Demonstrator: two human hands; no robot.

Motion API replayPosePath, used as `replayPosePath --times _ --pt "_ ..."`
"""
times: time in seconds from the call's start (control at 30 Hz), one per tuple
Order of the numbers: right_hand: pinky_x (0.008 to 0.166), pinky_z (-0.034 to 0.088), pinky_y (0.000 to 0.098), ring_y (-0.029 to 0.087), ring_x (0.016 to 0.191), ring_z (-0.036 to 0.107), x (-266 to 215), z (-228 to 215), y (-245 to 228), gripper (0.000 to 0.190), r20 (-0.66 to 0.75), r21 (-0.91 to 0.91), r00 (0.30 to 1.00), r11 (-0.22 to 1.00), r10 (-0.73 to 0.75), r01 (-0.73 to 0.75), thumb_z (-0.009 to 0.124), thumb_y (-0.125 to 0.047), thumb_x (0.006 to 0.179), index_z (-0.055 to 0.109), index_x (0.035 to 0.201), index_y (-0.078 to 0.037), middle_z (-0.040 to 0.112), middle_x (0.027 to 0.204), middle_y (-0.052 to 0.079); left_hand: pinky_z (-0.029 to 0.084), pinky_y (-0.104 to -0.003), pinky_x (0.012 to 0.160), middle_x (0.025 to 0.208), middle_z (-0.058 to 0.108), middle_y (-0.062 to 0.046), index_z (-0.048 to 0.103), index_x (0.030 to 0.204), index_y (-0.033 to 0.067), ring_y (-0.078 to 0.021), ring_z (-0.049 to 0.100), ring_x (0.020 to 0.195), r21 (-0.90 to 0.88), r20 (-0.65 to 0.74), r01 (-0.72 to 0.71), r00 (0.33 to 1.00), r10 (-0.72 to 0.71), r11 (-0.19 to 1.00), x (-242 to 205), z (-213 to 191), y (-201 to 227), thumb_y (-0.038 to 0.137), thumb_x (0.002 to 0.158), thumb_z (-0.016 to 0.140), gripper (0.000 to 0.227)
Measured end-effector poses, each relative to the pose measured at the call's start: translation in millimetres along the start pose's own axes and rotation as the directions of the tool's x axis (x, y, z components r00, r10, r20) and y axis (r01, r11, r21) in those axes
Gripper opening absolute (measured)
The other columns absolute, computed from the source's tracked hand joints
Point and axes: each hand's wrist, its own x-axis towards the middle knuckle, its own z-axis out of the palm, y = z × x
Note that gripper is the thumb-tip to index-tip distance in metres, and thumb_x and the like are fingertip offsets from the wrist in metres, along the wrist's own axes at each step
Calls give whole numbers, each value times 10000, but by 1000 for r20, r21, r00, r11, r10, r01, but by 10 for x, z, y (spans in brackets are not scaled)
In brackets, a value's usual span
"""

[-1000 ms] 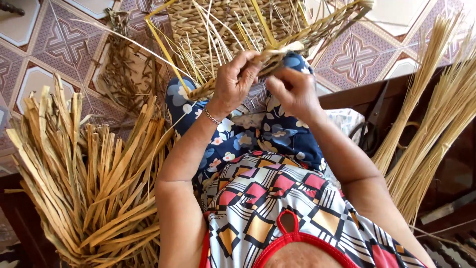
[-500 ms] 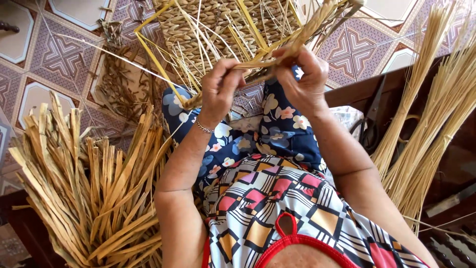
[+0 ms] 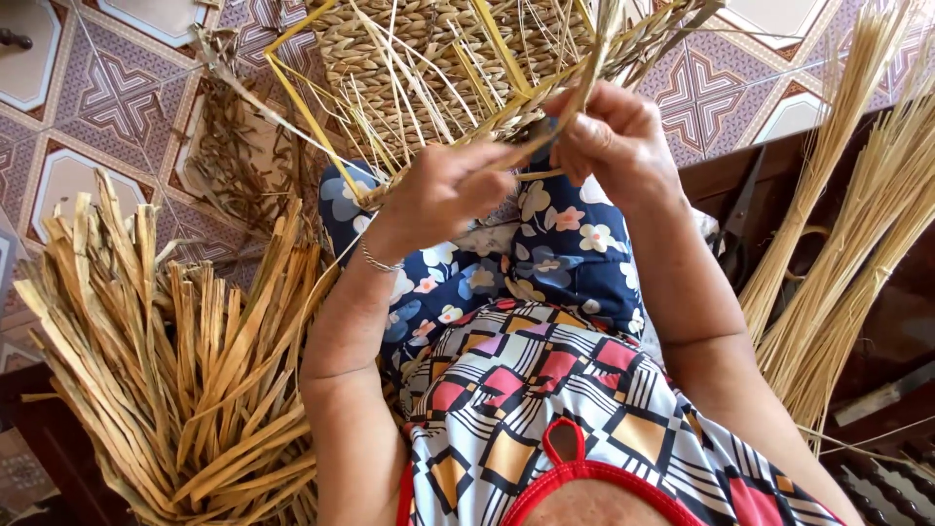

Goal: The person weaves a basket by hand, interlacing dried plant fibers through a wooden frame. They pull individual strips from a bundle, threading and tucking them into the structure to secure the growing pattern.

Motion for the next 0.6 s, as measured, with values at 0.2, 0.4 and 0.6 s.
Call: replayPosePath --times 0.2,0.4,0.6 --pt "700 592 284 164 768 681 -132 190 -310 276 62 -481 967 842 -247 246 623 -170 1097 661 1215 76 700 905 130 475 -217 491 844 740 -10 709 1189 76 -24 611 628 218 -225 -295 912 342 930 259 198 492 330 1071 671 283" --pt "848 609 389 254 862 728 -101 -124 -77 222 -105 -53 978 983 -179 174 550 -151 1120 693 1090 16 720 923 137 348 -215 409 706 608 5 740 1099 76 -43 447 522 -108 -646 -367 732 216 924 130 -160 37 185 1104 668 130" --pt "877 546 415 271 823 654 -240 -387 219 288 -142 592 990 803 20 68 523 -218 1049 674 1018 26 666 850 118 302 -239 432 682 438 11 616 1204 87 -68 316 498 -381 -816 -625 574 71 681 -189 -345 -115 230 1184 553 157"
